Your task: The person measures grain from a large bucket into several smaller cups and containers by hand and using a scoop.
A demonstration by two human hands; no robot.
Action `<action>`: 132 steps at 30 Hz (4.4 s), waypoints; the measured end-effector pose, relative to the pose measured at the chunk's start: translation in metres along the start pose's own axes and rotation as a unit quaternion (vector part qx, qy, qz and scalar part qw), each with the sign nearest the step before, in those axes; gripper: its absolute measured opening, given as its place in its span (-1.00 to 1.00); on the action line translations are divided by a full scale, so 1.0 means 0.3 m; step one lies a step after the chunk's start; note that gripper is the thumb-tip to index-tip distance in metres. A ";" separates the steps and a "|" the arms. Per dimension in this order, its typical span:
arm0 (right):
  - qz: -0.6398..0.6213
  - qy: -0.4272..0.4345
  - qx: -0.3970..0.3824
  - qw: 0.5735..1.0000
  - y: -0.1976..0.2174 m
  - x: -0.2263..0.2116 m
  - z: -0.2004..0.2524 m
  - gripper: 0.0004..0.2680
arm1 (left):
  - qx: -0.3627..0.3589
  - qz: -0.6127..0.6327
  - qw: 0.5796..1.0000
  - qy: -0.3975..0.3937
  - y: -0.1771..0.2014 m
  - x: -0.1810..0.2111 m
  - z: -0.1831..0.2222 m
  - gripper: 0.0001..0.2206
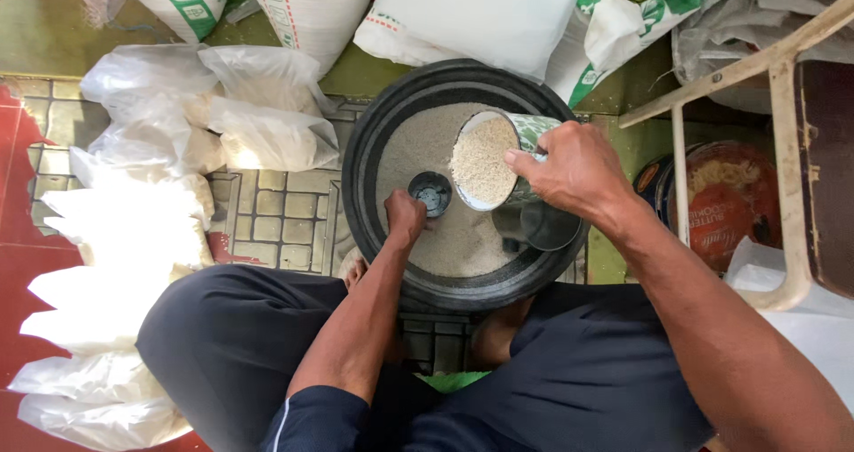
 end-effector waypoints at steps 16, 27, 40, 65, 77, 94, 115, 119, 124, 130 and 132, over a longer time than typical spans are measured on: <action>0.051 0.074 0.037 0.995 0.084 -0.023 0.094 -0.72 | 0.170 0.707 0.659 0.194 0.387 -0.104 0.329 -0.55; 0.038 0.096 0.063 0.993 0.098 -0.017 0.102 -0.71 | 0.188 0.668 0.682 0.229 0.279 -0.121 0.331 -0.55; 0.094 0.108 0.069 0.987 0.081 -0.059 0.115 -0.71 | 0.173 0.701 0.662 0.198 0.763 0.043 0.537 -0.53; 0.144 0.107 0.080 0.980 0.077 -0.036 0.086 -0.65 | 0.134 0.635 0.699 0.300 0.781 0.210 0.703 -0.60; 0.187 0.099 0.099 0.972 0.050 -0.029 0.048 -0.62 | 0.093 0.624 0.757 0.169 0.872 0.496 0.425 -0.30; 0.136 0.149 0.098 0.975 0.078 -0.074 0.085 -0.66 | 0.160 0.433 0.858 0.227 0.829 0.105 0.992 -0.77; 0.203 0.112 0.046 0.972 -0.030 -0.041 0.083 -0.68 | 0.383 0.322 0.861 0.089 0.968 -0.348 0.212 -0.83; 0.200 0.124 0.064 0.970 0.017 -0.078 0.093 -0.66 | 0.364 0.348 0.864 0.024 1.008 -0.306 0.159 -0.48; 0.197 0.100 0.049 0.974 0.028 -0.073 0.091 -0.66 | 0.258 0.294 0.920 -0.024 1.104 -0.197 0.175 -0.39; 0.215 0.120 0.051 0.968 0.004 -0.069 0.058 -0.64 | 0.184 0.267 0.945 -0.034 1.060 -0.160 0.159 -0.24; 0.169 0.114 0.040 0.978 -0.005 -0.047 0.073 -0.68 | 0.159 0.203 0.966 -0.020 1.023 -0.156 0.144 -0.16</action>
Point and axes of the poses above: each hand's wrist, its own z-axis away from the middle knuckle, its own y-axis out of the back of the hand, x = y × z, the point moved 10 cm from there along -z, towards the middle knuckle, and after that the axes turned 10 degrees about -y, right-handed, at the moved point
